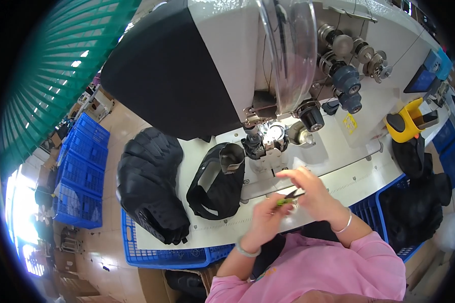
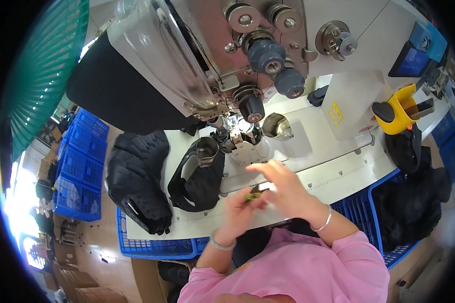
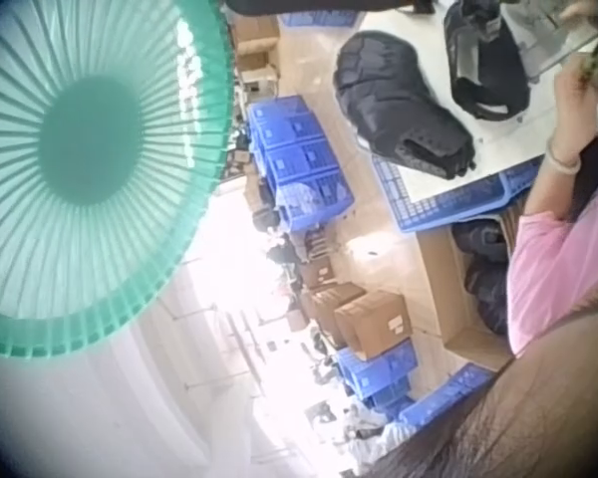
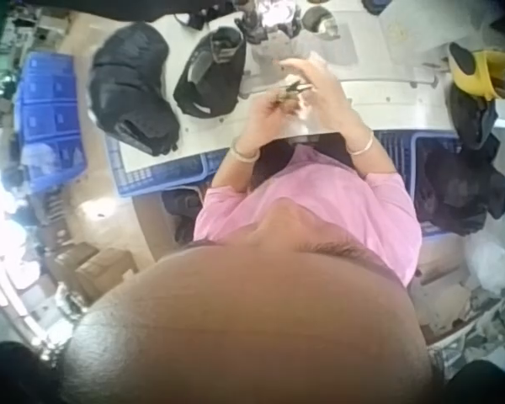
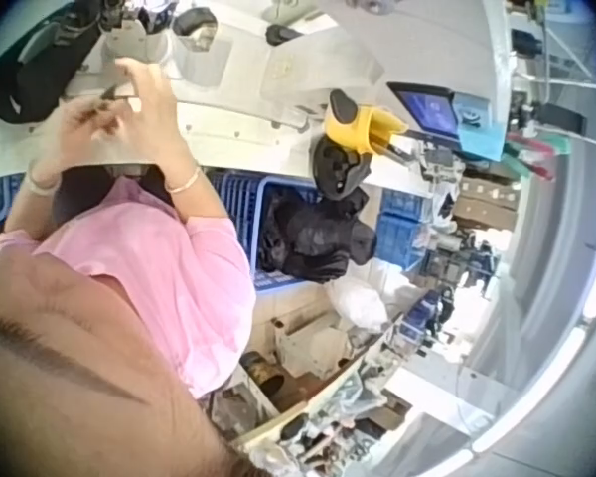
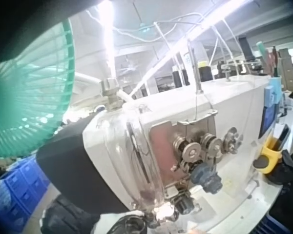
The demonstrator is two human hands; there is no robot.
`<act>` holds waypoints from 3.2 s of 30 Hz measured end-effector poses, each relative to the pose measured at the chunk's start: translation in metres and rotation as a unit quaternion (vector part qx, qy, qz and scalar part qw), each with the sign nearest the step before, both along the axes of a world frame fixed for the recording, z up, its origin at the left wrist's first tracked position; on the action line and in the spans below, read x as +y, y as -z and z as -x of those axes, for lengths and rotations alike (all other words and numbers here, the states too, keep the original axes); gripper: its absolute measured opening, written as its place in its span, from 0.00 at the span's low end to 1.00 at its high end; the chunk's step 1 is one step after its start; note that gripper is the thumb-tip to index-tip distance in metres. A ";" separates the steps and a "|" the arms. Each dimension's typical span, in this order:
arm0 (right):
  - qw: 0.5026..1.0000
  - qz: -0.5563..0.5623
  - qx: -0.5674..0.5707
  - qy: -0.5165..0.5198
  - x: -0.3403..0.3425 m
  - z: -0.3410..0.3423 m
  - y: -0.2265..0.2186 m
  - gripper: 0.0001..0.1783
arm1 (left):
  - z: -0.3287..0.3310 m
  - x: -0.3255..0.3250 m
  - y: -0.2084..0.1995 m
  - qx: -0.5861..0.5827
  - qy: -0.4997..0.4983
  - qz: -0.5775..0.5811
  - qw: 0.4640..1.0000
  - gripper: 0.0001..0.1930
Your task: Stitching leather shoe components together using an industrial sewing machine.
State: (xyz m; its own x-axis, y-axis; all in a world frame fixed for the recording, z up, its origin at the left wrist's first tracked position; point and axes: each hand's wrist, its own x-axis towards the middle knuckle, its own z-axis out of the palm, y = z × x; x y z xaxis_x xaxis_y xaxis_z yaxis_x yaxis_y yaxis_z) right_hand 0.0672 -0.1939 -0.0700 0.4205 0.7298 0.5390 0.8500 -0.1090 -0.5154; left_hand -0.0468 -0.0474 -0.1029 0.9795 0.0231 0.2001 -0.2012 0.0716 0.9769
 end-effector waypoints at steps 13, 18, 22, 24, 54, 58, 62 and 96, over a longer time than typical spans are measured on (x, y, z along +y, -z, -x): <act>0.995 -0.051 0.078 0.029 0.014 -0.034 0.011 0.47 | -0.046 0.102 -0.106 -0.191 -0.366 -0.618 0.669 0.14; 0.933 0.285 0.024 0.216 0.009 -0.014 0.042 0.40 | -0.055 0.116 -0.121 -0.214 -0.332 -0.685 0.613 0.21; 0.956 0.281 -0.071 0.039 -0.011 0.029 0.062 0.35 | -0.061 0.127 -0.120 -0.161 -0.265 -0.687 0.657 0.20; 0.955 0.232 -0.019 -0.181 -0.019 0.041 0.063 0.31 | -0.063 0.132 -0.115 -0.149 -0.257 -0.666 0.684 0.18; 0.779 -0.282 0.559 -0.006 -0.048 -0.008 0.070 0.22 | -0.081 0.074 -0.117 -0.033 -0.293 -0.462 0.836 0.08; 0.825 -0.297 0.478 0.046 -0.074 -0.025 0.057 0.27 | -0.084 0.075 -0.119 -0.041 -0.267 -0.415 0.869 0.09; 0.823 -0.344 0.440 0.100 -0.081 -0.038 0.035 0.18 | -0.086 0.076 -0.118 -0.104 -0.248 -0.371 0.889 0.10; 0.888 -0.373 -0.150 0.221 -0.123 -0.062 -0.103 0.09 | -0.020 0.001 0.002 0.111 -0.164 0.027 0.980 0.15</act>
State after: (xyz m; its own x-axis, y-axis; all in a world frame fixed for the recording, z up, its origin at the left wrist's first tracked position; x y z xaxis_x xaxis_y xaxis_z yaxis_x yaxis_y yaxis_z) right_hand 0.1290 -0.3170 0.0333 0.3325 -0.0786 0.9398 0.9205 -0.1900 -0.3415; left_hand -0.0273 -0.0468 -0.1049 0.9371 0.3481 -0.0277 -0.0044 0.0913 0.9958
